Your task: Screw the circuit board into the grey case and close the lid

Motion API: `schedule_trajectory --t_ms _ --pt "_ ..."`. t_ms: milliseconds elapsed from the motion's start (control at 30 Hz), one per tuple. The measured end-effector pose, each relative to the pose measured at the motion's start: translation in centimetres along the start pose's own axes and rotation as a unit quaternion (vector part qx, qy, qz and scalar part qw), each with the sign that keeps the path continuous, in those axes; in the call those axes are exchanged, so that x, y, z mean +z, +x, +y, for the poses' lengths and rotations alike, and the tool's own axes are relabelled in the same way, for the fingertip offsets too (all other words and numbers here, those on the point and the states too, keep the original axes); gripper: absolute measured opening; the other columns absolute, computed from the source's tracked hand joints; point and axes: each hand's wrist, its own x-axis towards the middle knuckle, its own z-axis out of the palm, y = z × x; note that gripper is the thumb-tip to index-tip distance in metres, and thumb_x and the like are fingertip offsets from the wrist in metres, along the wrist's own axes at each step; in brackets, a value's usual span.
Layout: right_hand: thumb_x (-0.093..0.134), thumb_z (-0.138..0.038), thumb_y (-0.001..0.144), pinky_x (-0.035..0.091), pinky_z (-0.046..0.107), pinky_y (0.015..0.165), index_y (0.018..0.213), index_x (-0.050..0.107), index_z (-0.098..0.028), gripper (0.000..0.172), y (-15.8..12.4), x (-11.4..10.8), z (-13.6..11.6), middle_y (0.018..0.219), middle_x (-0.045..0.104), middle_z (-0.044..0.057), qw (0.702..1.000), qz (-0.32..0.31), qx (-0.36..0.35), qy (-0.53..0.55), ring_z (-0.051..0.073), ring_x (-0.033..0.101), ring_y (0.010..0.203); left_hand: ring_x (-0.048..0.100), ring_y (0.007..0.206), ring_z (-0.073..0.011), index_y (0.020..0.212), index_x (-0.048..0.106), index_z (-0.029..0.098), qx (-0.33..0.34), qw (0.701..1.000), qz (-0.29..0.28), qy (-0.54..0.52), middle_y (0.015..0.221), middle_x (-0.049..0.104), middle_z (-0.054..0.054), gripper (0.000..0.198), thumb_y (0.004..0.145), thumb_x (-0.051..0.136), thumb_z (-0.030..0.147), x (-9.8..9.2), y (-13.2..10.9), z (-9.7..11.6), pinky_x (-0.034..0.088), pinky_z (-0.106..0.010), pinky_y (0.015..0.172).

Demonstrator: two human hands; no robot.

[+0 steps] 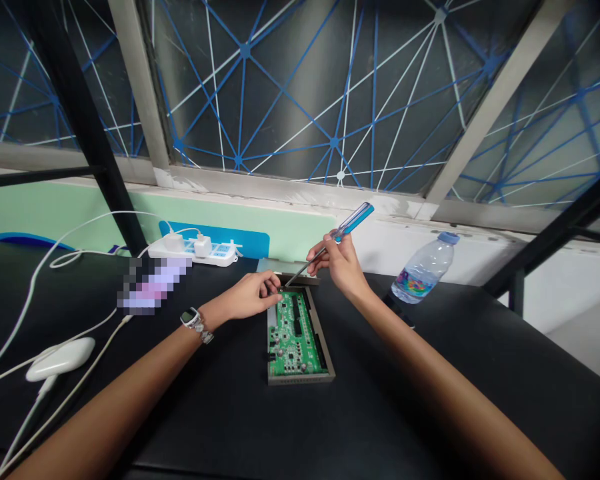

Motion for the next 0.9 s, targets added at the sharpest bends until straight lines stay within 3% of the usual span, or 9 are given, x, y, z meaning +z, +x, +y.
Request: schedule_trajectory --t_ms 267,900 --pt "0.049 -0.051 0.092 0.052 0.027 0.044 0.094 0.027 -0.027 0.033 -0.10 0.17 -0.03 0.066 0.063 -0.009 1.000 -0.003 0.008 -0.002 0.014 0.062 0.045 0.061 0.070 -0.0147 0.092 0.066 0.016 0.044 0.999 0.004 0.007 0.078 0.067 -0.004 0.022 0.088 0.058 0.036 0.18 -0.02 0.10 0.046 -0.026 0.064" --pt "0.044 -0.050 0.096 0.052 0.026 0.046 0.100 0.029 -0.027 0.028 -0.57 0.62 0.27 0.070 0.062 -0.006 0.999 -0.023 -0.021 -0.043 0.012 0.061 0.047 0.056 0.061 -0.0131 0.082 0.067 0.016 0.029 0.999 -0.006 0.036 0.069 0.064 -0.003 0.024 0.088 0.055 0.036 0.29 -0.24 0.61 0.042 -0.025 0.057"
